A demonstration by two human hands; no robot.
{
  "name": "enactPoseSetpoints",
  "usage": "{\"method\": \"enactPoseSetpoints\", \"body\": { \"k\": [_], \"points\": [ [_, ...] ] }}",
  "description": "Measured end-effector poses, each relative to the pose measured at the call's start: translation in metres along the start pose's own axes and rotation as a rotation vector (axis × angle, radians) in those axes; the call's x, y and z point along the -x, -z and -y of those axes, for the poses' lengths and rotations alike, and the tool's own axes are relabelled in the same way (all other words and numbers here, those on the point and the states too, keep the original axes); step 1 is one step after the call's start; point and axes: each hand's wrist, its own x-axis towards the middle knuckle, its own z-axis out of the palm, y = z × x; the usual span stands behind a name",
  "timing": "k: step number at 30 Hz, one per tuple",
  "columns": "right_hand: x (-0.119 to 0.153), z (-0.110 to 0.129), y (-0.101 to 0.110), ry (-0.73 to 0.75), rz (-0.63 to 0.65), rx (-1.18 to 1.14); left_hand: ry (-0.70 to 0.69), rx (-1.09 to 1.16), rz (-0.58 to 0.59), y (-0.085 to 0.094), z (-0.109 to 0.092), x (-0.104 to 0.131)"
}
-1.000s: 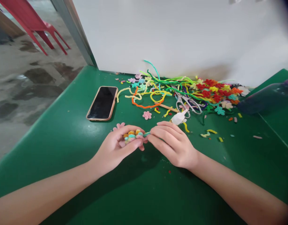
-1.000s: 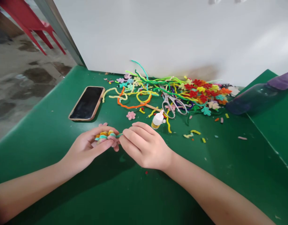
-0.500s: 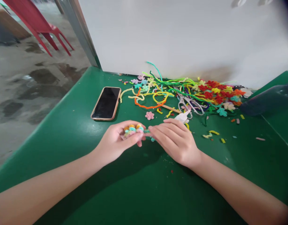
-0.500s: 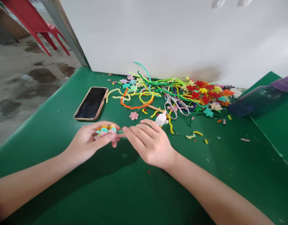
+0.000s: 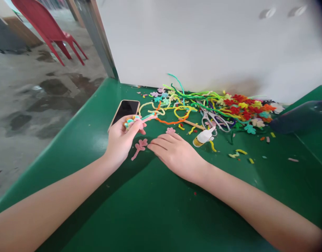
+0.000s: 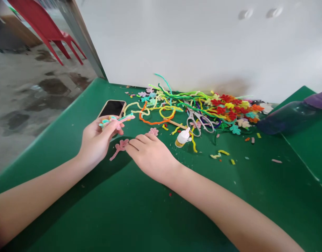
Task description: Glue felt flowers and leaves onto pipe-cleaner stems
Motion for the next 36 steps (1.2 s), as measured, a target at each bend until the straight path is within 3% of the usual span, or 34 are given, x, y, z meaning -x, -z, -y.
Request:
{"method": "enactPoseSetpoints", "body": {
  "k": [4, 9, 17, 21, 25, 30, 36],
  "points": [
    [-0.024, -0.002, -0.015, 0.144, 0.034, -0.036, 0.012, -0.045, 0.024, -0.001, -0.002, 0.004],
    [-0.038, 0.009, -0.030, 0.188, 0.001, 0.010, 0.017, -0.023, -0.015, -0.001, -0.001, 0.004],
    [-0.035, 0.021, -0.020, 0.154, 0.172, -0.040, -0.035, -0.022, -0.045, -0.004, 0.001, 0.002],
    [-0.018, 0.024, 0.000, 0.014, 0.051, -0.302, 0.071, -0.018, -0.087, -0.005, -0.004, 0.005],
    [0.006, 0.023, 0.023, -0.032, -0.117, -0.489, 0.122, 0.029, -0.031, -0.007, -0.010, 0.012],
    [0.031, 0.009, 0.038, 0.062, -0.242, -0.288, 0.239, 0.047, 0.160, -0.014, -0.018, 0.026],
    [0.043, -0.005, 0.036, 0.172, -0.445, -0.028, 0.365, 0.032, 0.362, -0.019, -0.024, 0.045]
  ]
}}
